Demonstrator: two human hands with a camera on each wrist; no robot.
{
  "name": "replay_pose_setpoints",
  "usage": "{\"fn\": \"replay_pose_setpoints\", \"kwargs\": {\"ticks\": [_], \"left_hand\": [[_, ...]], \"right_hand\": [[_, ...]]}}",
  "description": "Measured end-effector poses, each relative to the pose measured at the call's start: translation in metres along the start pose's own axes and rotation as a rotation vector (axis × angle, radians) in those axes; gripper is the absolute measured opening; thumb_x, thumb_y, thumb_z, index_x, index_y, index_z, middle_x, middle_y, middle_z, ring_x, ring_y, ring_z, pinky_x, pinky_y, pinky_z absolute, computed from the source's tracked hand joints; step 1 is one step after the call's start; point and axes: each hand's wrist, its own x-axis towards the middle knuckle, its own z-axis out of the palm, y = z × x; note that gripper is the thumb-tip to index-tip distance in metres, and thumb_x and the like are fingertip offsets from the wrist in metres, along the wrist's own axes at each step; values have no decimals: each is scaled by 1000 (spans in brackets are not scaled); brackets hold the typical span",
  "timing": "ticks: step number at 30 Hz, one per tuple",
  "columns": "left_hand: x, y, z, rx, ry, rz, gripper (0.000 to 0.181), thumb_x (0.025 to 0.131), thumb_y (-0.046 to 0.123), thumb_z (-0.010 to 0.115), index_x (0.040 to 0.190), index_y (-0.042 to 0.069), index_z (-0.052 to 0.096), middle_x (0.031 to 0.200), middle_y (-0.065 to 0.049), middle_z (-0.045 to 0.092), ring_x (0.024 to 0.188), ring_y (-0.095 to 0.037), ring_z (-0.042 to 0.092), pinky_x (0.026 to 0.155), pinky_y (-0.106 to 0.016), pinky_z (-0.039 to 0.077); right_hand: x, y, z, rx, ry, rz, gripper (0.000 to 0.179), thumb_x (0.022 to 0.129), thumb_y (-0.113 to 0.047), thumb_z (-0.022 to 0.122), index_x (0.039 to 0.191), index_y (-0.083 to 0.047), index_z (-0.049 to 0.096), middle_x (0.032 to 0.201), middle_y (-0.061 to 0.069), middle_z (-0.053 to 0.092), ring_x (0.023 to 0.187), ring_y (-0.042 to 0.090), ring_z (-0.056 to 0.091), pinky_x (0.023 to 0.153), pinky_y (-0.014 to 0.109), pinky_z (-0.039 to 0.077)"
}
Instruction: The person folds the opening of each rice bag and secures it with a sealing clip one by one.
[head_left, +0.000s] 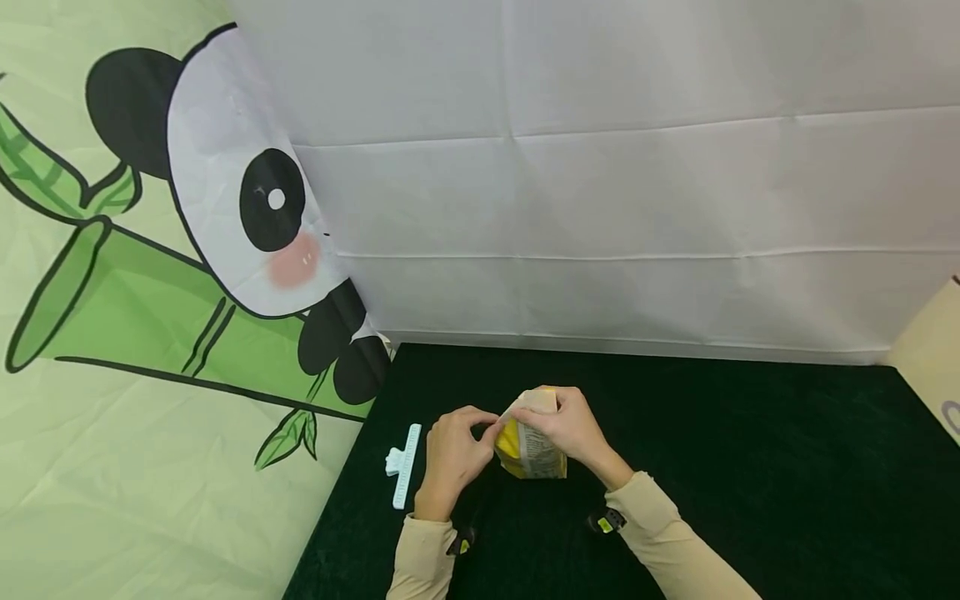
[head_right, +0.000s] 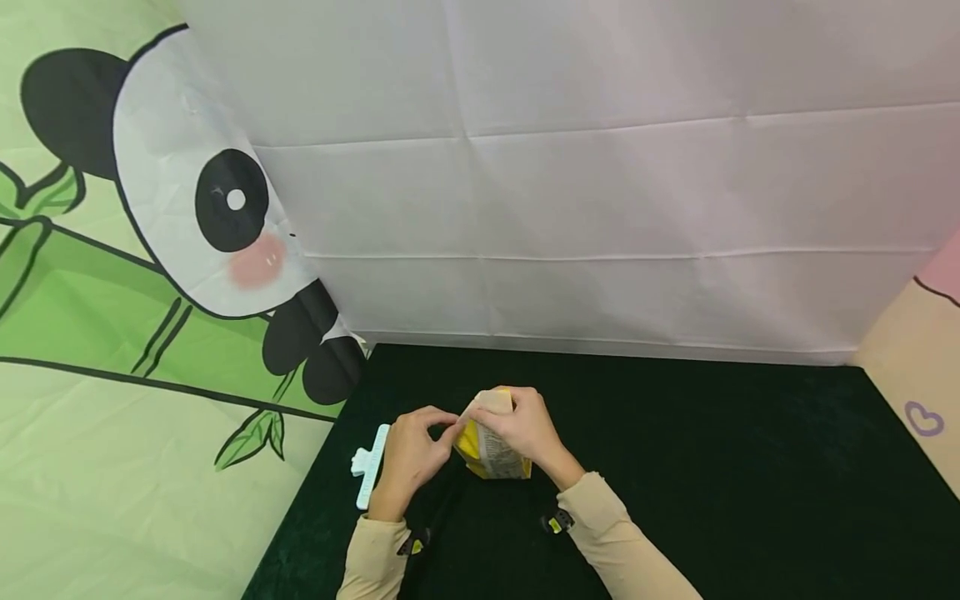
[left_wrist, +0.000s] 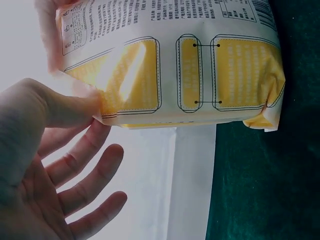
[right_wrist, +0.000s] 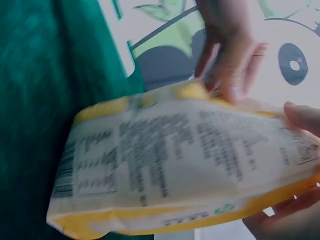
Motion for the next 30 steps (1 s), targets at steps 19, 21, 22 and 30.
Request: {"fn": "replay_pose_setpoints", "kwargs": {"ticks": [19, 21, 22, 30], "left_hand": [[-7, -5, -7, -25, -25, 11, 15, 101, 28, 74, 105, 16, 83, 103, -1, 79, 83, -25, 73, 72, -24, 52], [-9, -6, -8, -25, -33, 12, 16, 101, 28, 74, 106, 16, 83, 104, -1, 79, 84, -26, 73, 72, -24, 52], [-9, -7, -9, -25, -36, 15, 16, 101, 28, 74, 107, 16, 83, 104, -1, 79, 85, -26, 74, 72, -24, 52], [-13, -9, -13, -37, -51, 33, 15, 102, 27, 74, 108, 17, 82, 104, 0, 78, 86, -23, 73, 74, -25, 54]], "right_hand": [[-9, -2, 23, -37, 77, 82, 25, 93, -24, 84, 106, -4, 77, 101, 11, 81, 86, 18, 76, 81, 40, 65], [-10, -2, 26, -42, 92, 85, 25, 92, -23, 84, 106, -4, 77, 101, 11, 81, 86, 19, 77, 80, 40, 65], [-11, -1, 28, -42, 100, 84, 24, 92, -22, 84, 106, -3, 77, 101, 11, 81, 86, 19, 77, 79, 40, 66], [-16, 1, 37, -28, 136, 78, 21, 91, -20, 84, 105, -5, 78, 101, 10, 81, 87, 19, 77, 79, 39, 66]]}}
